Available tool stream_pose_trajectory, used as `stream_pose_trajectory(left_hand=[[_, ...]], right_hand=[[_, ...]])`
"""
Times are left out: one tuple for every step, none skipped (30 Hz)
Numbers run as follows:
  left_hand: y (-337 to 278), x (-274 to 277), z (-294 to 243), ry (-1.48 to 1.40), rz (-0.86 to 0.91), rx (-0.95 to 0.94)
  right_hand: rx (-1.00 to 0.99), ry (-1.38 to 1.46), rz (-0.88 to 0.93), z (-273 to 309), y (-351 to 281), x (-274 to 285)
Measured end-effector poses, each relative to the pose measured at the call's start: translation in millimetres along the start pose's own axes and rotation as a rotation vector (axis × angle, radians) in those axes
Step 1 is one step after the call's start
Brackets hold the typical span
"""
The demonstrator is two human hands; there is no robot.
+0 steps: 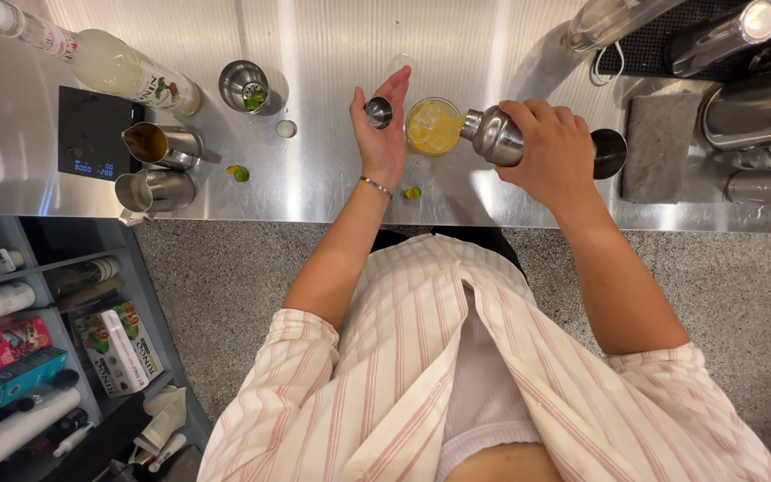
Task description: The person prepares a cocktail by pouring liquids from bottles and pitchers into a metal shaker on a digital scale. They add lime wedges, shake the mixture, and then pour the drink into a glass filled with ice. The process is repeated to make a second drink.
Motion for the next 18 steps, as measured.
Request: stream_pose_trajectory(left_hand=[[-0.4,-1.1,-1.8,0.000,-0.001,0.000],[-0.7,-2.3,-4.0,0.003,0.001,-0.010],[-1.7,-3.2,-6.2,0.006,0.003,-0.019],[-2.0,-2.8,-6.2,0.006,0.002,-0.018],[-0.9,-2.7,-6.5,0.018,-0.001,-0.019],[0.3,-2.7,-6.7,0.031,-0.003,-0.019],[-0.9,-2.9,-7.2,0.031,-0.004,-0.017],[-2.0,-3.0,-7.9,0.042,-0.012,-0.017],[-1.8,-3.6,-8.5,0.054,-0.018,-0.019],[-0.7,-2.9,-7.1,0.053,-0.017,-0.018],[0.5,-1.2,-6.4,0.061,-0.031,-0.025],[1.6,0.4,-5.6,0.069,-0.044,-0.032],[1.0,1.0,-5.4,0.069,-0.045,-0.029],[0.4,1.9,-5.5,0.075,-0.055,-0.032],[1.2,2.0,-5.7,0.080,-0.063,-0.036],[1.3,3.4,-4.1,0.080,-0.062,-0.035],[2.6,4.3,-3.0,0.083,-0.061,-0.040],[4.0,5.2,-1.9,0.085,-0.060,-0.045]], right_hand=[[0.001,0.001,0.000,0.7,0.3,0.9],[0.001,0.002,0.004,1.4,0.6,1.8],[0.001,0.004,0.007,2.5,0.5,2.4],[0.001,0.005,0.008,2.2,-0.1,1.7],[0.002,-0.004,0.008,1.6,0.3,1.2],[0.004,-0.014,0.007,0.9,0.8,0.7],[0.003,-0.013,0.009,1.2,0.2,0.8],[0.005,-0.012,0.009,1.7,-0.3,1.0],[0.008,-0.012,0.008,1.6,0.0,1.6],[0.007,-0.013,0.008,1.4,0.0,2.3],[0.009,-0.013,0.006,1.6,0.3,2.8],[0.011,-0.013,0.005,1.6,0.6,3.2],[0.010,-0.012,0.007,2.6,0.1,3.7],[0.008,-0.016,0.009,3.6,-0.4,4.2],[0.007,-0.021,0.007,4.0,-0.1,5.2],[0.005,-0.022,0.007,3.9,-0.7,4.6],[0.014,-0.029,0.000,3.7,-0.2,4.8],[0.023,-0.036,-0.007,3.5,0.4,4.9]])
Point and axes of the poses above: each hand's wrist, its own y-axis towards the middle knuckle, its own x-axis out of the back of the hand, z = x × y, the point moved 4 cm from there along y, towards the middle knuckle, and after that the axes turned 7 degrees about y, right-handed, at the moved point
